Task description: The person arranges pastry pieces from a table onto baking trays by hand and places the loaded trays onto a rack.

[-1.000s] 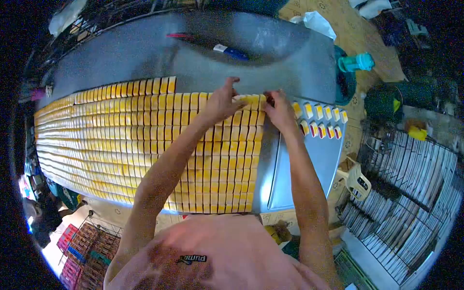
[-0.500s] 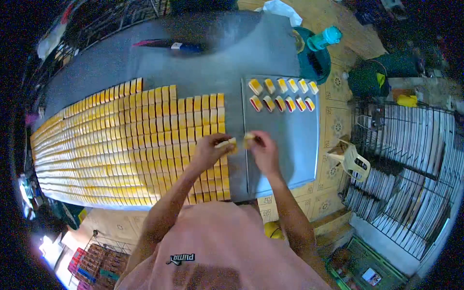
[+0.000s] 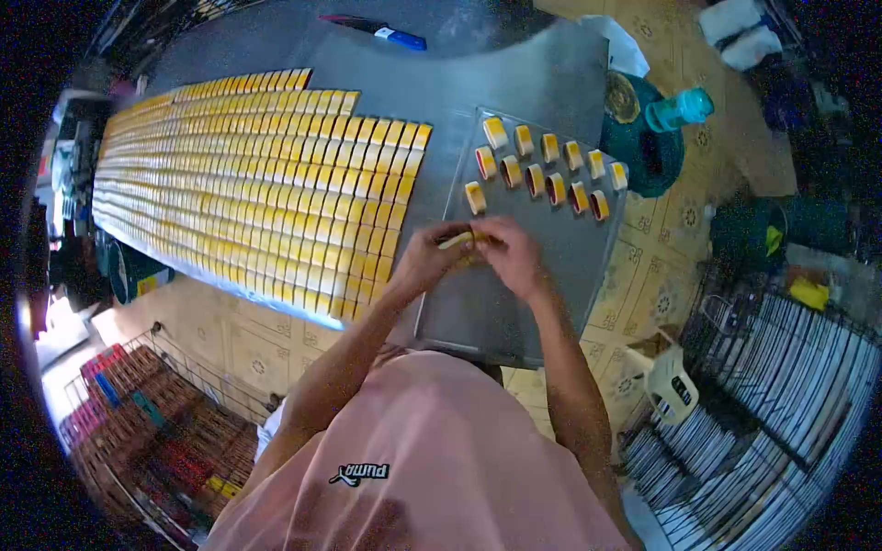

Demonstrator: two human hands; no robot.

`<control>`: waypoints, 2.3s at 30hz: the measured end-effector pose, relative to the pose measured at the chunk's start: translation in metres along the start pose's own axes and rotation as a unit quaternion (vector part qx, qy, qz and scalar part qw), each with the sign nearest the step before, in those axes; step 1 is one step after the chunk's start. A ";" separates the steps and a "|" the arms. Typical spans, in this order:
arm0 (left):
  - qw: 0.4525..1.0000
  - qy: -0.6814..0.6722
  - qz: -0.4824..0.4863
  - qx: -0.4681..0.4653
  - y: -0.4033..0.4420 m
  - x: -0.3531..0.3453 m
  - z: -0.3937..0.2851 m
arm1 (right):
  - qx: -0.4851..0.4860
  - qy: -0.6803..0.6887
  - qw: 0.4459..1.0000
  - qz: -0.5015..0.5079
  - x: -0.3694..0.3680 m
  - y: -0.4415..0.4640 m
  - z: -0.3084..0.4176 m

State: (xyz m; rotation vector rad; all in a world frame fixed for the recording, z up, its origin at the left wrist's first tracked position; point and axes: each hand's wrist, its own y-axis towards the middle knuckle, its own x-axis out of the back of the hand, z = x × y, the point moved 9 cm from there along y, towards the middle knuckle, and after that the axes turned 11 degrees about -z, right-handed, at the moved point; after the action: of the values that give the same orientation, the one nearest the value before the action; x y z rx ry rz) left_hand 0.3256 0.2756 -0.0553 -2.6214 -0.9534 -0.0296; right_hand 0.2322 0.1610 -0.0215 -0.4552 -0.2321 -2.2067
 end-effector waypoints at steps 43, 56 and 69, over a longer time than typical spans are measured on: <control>0.985 -0.131 -0.075 0.090 -0.005 -0.103 0.032 | -0.098 -0.005 0.992 -0.080 0.101 -0.026 -0.064; 0.999 -0.017 0.002 0.036 -0.005 -0.152 0.011 | -0.209 -0.004 0.972 -0.103 0.142 -0.069 -0.113; 0.896 0.256 -0.140 -0.335 0.017 -0.104 -0.106 | -0.106 -0.054 0.947 -0.300 0.162 -0.069 -0.078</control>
State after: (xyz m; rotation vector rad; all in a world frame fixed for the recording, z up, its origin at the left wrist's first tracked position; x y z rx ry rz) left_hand 0.2662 0.1635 0.0242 -2.7520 -1.2583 -1.2601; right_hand 0.0665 0.0635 -0.0286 -0.6960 -0.2123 -2.8225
